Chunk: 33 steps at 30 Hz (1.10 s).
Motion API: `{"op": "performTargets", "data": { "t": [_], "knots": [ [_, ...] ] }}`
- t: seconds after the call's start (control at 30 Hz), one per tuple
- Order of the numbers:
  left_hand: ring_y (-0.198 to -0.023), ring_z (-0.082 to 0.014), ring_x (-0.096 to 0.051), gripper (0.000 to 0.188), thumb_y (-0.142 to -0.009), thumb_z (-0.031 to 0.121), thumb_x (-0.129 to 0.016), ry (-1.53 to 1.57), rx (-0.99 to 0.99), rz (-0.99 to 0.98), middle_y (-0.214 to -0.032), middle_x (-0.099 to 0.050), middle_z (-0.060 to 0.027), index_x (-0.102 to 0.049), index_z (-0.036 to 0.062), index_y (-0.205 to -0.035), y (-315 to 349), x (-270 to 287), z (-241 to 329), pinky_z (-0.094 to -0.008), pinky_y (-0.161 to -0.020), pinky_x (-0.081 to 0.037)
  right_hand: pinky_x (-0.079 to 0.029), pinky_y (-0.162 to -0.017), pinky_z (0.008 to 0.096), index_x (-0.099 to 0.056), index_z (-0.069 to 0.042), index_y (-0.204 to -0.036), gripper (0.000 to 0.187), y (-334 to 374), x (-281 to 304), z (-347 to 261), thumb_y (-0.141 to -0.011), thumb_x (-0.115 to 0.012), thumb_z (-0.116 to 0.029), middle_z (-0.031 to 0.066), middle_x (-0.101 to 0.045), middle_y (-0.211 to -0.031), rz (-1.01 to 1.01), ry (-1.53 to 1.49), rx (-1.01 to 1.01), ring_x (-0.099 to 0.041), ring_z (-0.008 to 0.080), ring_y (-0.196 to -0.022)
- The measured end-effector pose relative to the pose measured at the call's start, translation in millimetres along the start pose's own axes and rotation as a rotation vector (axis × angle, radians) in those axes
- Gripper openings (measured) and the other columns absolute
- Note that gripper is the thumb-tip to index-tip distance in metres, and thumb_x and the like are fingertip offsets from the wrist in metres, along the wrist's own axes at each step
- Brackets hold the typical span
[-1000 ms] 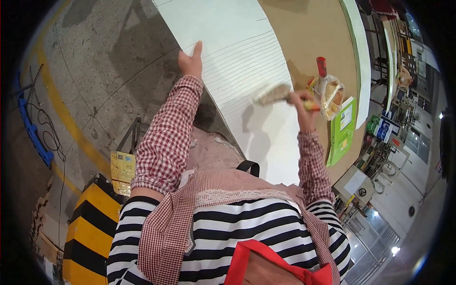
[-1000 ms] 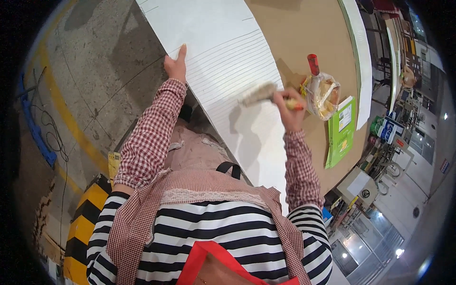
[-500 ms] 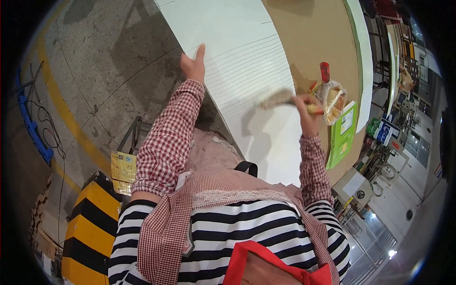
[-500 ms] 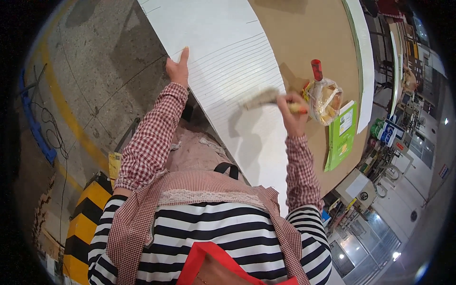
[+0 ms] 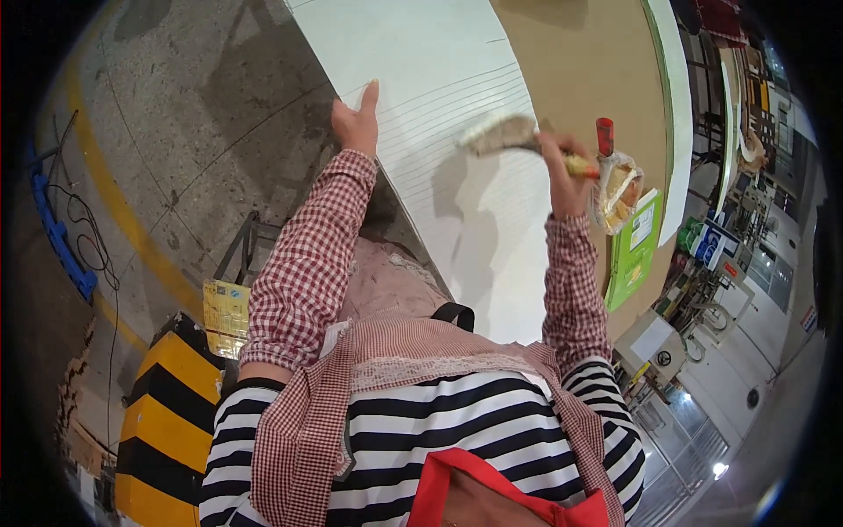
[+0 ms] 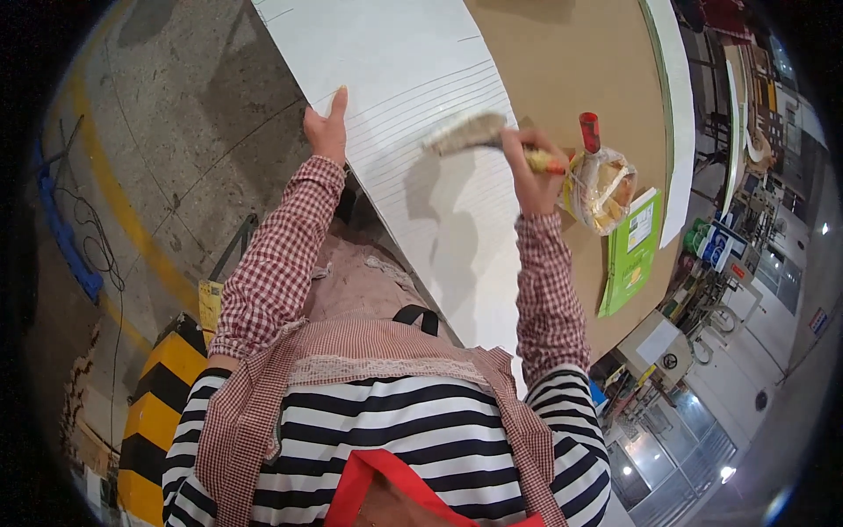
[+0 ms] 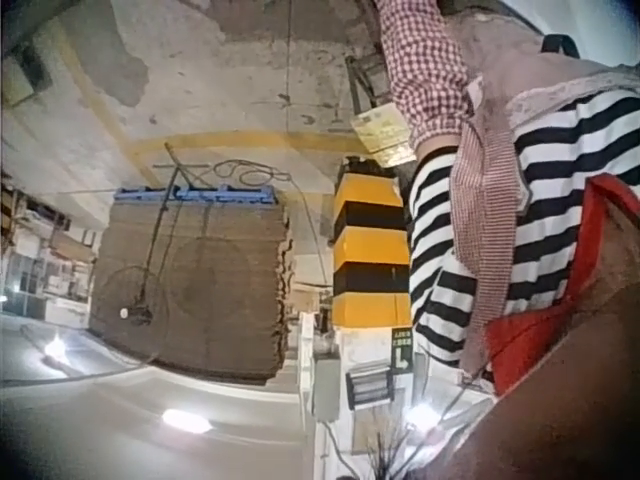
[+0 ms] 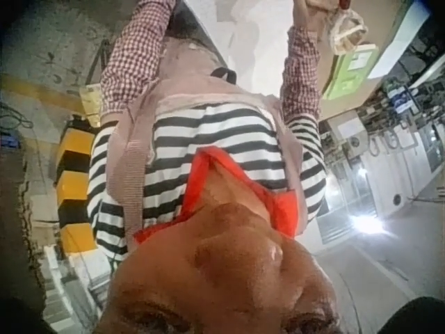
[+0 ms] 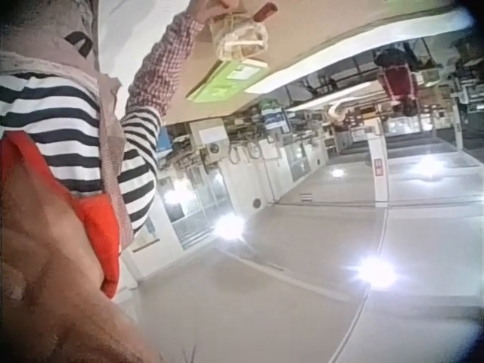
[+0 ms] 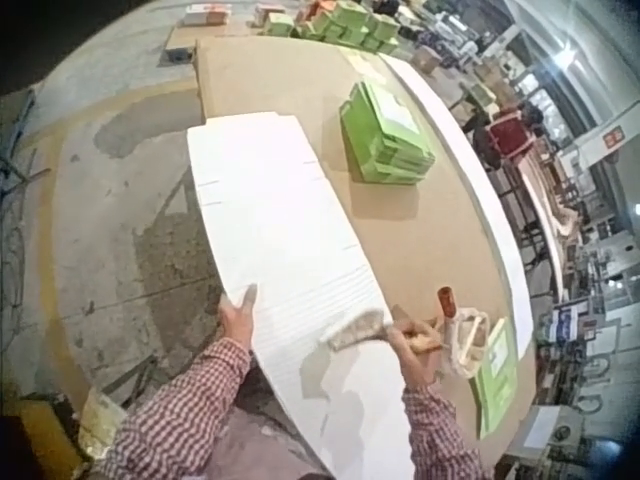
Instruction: Applying adhesive to edges of paper strips using a brush on a workshop table.
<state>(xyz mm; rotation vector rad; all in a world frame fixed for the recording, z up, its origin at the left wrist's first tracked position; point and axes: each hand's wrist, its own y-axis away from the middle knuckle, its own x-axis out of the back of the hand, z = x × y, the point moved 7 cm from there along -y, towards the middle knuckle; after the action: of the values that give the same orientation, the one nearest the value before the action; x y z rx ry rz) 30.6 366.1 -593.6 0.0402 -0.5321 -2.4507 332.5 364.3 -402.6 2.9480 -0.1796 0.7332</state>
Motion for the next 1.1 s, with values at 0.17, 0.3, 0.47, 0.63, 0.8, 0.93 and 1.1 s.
{"op": "performTargets", "data": {
  "t": [0.17, 0.3, 0.47, 0.63, 0.8, 0.93, 1.1],
  "knots": [
    [-0.091, -0.0250, -0.061, 0.050, -0.079, 0.032, -0.076, 0.030, 0.006, -0.010, -0.101, -0.064, -0.0183, -0.056, -0.0080, -0.101, 3.5, -7.2, 2.3, -0.0360, -0.082, -0.047, -0.043, -0.062, 0.0197, -0.065, 0.001, -0.082, 0.011, -16.1, -7.8, 16.5, -0.083, -0.069, -0.009, -0.0012, -0.060, -0.075, 0.050, -0.060, 0.035, -0.052, 0.0052, -0.070],
    [-0.091, -0.0240, -0.061, 0.046, -0.081, 0.029, -0.075, -0.006, 0.048, -0.017, -0.101, -0.064, -0.0176, -0.056, -0.0074, -0.102, -0.9, -1.6, -1.3, -0.0352, -0.081, -0.048, -0.042, -0.060, 0.0184, -0.065, 0.002, -0.080, 0.010, 11.3, 14.9, 31.0, -0.081, -0.070, -0.007, -0.0018, -0.058, -0.073, -0.024, 0.007, -0.050, -0.051, 0.0043, -0.067],
    [-0.091, -0.0235, -0.061, 0.047, -0.080, 0.030, -0.075, 0.059, 0.014, -0.038, -0.100, -0.064, -0.0176, -0.056, -0.0076, -0.101, 2.0, -4.4, 2.8, -0.0352, -0.081, -0.048, -0.042, -0.061, 0.0195, -0.064, 0.002, -0.081, 0.013, -21.7, -6.2, -9.8, -0.083, -0.068, -0.010, -0.0013, -0.060, -0.073, 0.048, -0.054, 0.029, -0.052, 0.0051, -0.067],
    [-0.091, -0.0242, -0.061, 0.048, -0.080, 0.031, -0.075, 0.055, 0.016, -0.045, -0.100, -0.064, -0.0175, -0.056, -0.0078, -0.102, -1.6, -6.5, -3.2, -0.0354, -0.082, -0.047, -0.042, -0.064, 0.0214, -0.063, 0.001, -0.078, 0.014, -5.2, 0.4, 30.1, -0.084, -0.068, -0.011, -0.0009, -0.060, -0.076, 0.037, 0.027, -0.023, -0.051, 0.0056, -0.070],
    [-0.093, -0.0243, -0.060, 0.050, -0.080, 0.032, -0.075, 0.066, 0.016, -0.021, -0.101, -0.063, -0.0181, -0.056, -0.0084, -0.102, 0.0, -0.5, -1.8, -0.0360, -0.083, -0.046, -0.044, -0.063, 0.0210, -0.063, 0.002, -0.079, 0.012, -12.6, -8.9, -7.5, -0.083, -0.068, -0.008, 0.0022, -0.062, -0.073, 0.037, 0.124, 0.090, -0.054, 0.0068, -0.069],
    [-0.093, -0.0244, -0.060, 0.050, -0.080, 0.033, -0.075, 0.028, 0.012, -0.044, -0.101, -0.063, -0.0188, -0.056, -0.0084, -0.102, -0.7, -6.2, -6.8, -0.0366, -0.083, -0.046, -0.047, -0.066, 0.0230, -0.065, 0.002, -0.084, 0.010, -33.4, -24.1, -8.2, -0.082, -0.068, -0.007, 0.0052, -0.066, -0.080, 0.113, -0.016, 0.208, -0.058, 0.0089, -0.072],
    [-0.094, -0.0249, -0.060, 0.052, -0.080, 0.034, -0.074, 0.036, 0.019, -0.057, -0.102, -0.063, -0.0191, -0.055, -0.0086, -0.104, 3.6, -4.0, 6.4, -0.0367, -0.083, -0.046, -0.047, -0.065, 0.0232, -0.064, 0.002, -0.077, 0.010, -22.0, -13.4, 7.1, -0.082, -0.068, -0.005, 0.0049, -0.065, -0.077, 0.019, 0.101, 0.149, -0.058, 0.0094, -0.071]
  ]
}}
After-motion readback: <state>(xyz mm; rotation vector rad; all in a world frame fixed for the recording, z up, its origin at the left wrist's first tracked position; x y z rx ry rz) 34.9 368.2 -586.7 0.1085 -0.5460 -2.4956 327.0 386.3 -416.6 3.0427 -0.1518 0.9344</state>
